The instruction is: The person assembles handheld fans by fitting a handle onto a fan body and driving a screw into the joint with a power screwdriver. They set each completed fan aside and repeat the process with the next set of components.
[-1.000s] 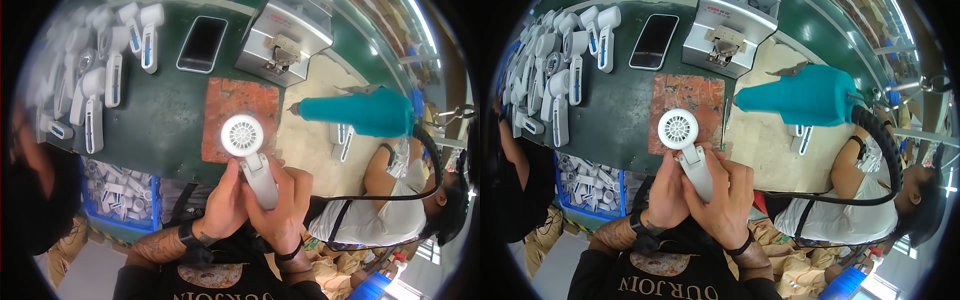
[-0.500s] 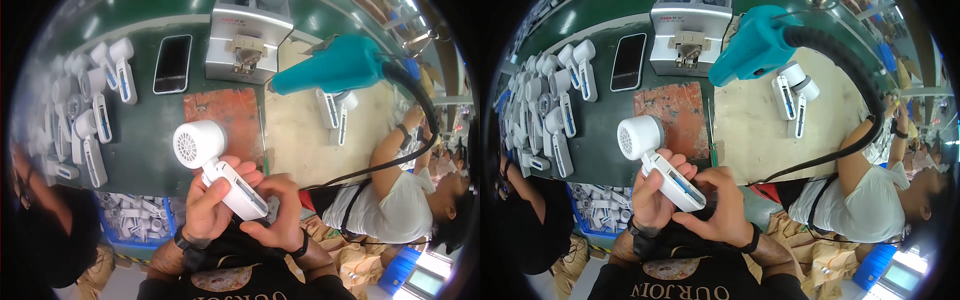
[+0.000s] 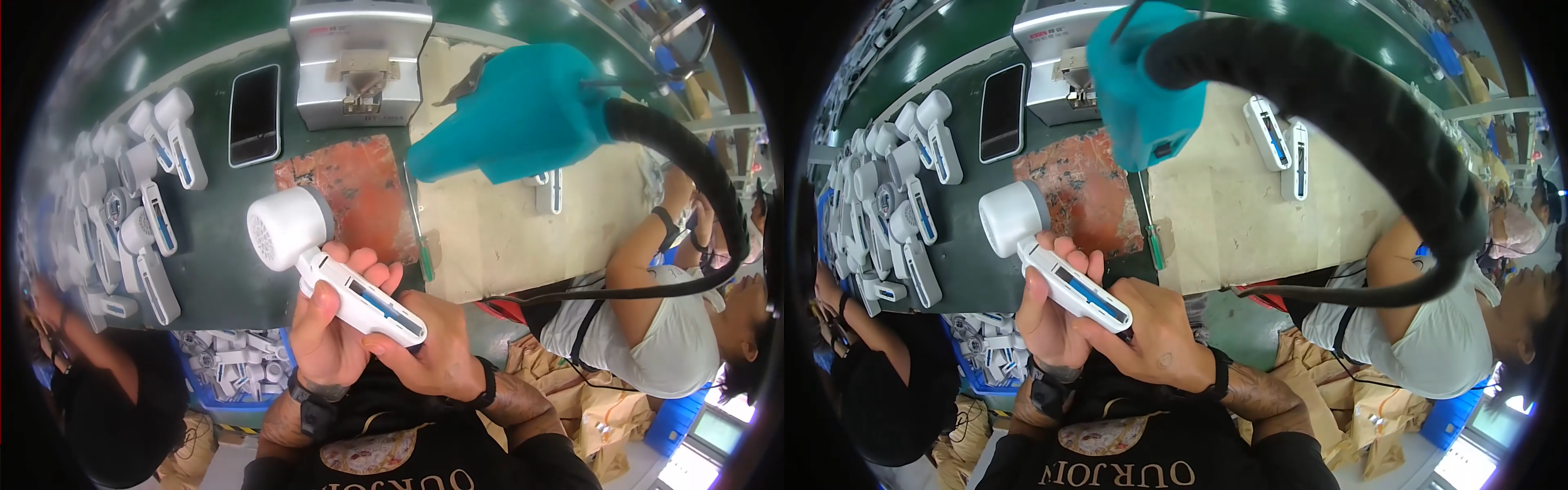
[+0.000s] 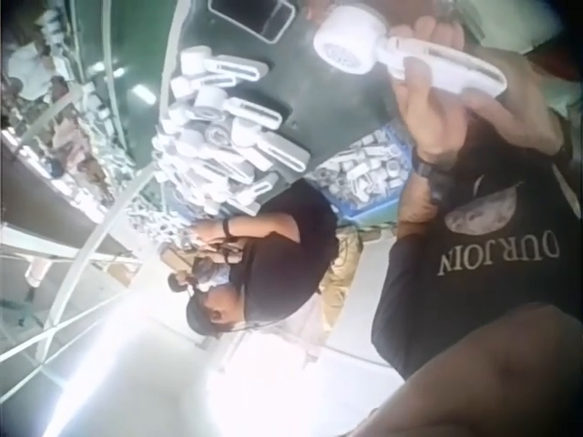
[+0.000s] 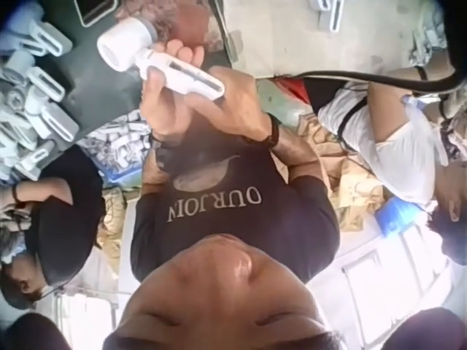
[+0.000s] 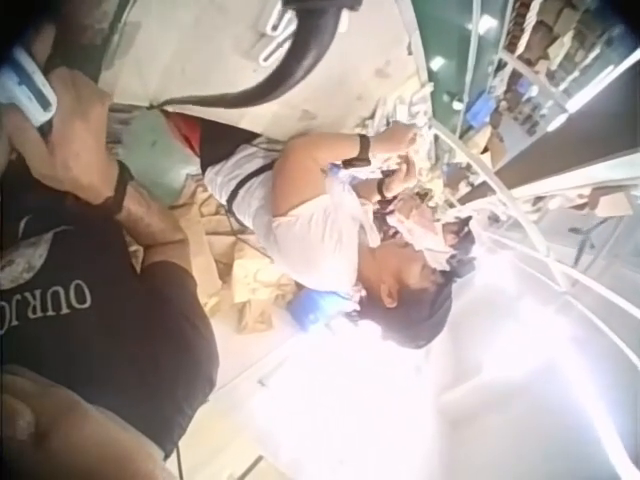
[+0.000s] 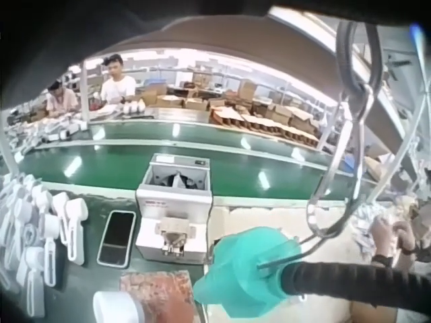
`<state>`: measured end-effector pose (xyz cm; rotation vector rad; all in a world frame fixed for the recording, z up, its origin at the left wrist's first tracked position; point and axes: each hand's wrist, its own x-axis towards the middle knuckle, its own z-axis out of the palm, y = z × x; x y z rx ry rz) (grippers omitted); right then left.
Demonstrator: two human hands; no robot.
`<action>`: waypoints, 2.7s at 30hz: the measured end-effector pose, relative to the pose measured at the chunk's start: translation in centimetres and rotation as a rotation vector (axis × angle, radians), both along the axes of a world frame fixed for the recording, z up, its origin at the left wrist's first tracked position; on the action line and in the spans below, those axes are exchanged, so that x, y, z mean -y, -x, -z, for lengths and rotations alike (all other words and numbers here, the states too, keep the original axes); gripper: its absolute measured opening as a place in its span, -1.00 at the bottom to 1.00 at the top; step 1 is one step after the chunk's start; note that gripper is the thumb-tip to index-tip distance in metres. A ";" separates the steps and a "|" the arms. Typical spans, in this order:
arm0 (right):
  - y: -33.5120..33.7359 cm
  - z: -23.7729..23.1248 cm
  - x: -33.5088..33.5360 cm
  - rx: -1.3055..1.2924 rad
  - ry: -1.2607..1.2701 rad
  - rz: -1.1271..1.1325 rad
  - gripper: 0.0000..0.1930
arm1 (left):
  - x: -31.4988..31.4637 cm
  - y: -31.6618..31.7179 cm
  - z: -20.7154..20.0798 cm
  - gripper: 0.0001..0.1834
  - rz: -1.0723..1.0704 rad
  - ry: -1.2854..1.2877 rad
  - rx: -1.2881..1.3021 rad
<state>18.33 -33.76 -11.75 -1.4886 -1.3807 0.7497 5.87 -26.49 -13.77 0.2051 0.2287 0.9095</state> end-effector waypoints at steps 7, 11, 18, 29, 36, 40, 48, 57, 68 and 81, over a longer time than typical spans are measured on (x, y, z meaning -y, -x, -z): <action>-1.3 -2.0 -0.6 -0.092 0.033 0.084 -0.53 | -2.2 2.6 -3.2 -0.59 -0.015 -0.206 -0.665; -2.9 -2.4 -6.5 -0.101 -0.450 0.379 -0.40 | -5.8 3.9 -5.7 -0.73 0.069 -0.688 -1.276; -3.3 -5.0 -10.6 -0.390 -0.316 0.272 -0.36 | -8.1 3.6 -5.5 -0.69 -0.226 -1.508 -1.578; -7.3 -3.8 -4.7 -0.316 -0.340 0.353 -0.37 | -12.3 -1.0 -3.9 -0.67 0.257 -1.750 -1.253; -7.3 -6.9 -6.6 -0.403 -0.418 0.387 -0.33 | -14.4 -2.4 -3.0 -0.68 0.153 -1.702 -1.152; -6.0 -7.7 -11.6 -0.387 -0.441 0.277 -0.26 | -14.8 -1.4 -2.3 -0.65 0.043 -1.704 -1.139; -4.2 -6.3 -20.9 -0.323 -0.448 0.121 -0.42 | -14.9 -0.7 -1.1 -0.55 -0.137 -1.794 -1.218; -3.4 -5.2 -20.9 -0.345 -0.349 0.143 -0.55 | -14.7 -0.7 -0.9 -0.56 -0.098 -1.801 -1.155; -4.5 -5.3 -15.6 -0.343 -0.339 0.142 -0.32 | -14.7 -0.7 -1.1 -0.54 -0.046 -1.760 -1.178; -4.2 -3.9 -15.6 -0.405 -0.336 0.114 -0.47 | -14.7 -1.1 -1.2 -0.53 -0.032 -1.787 -1.198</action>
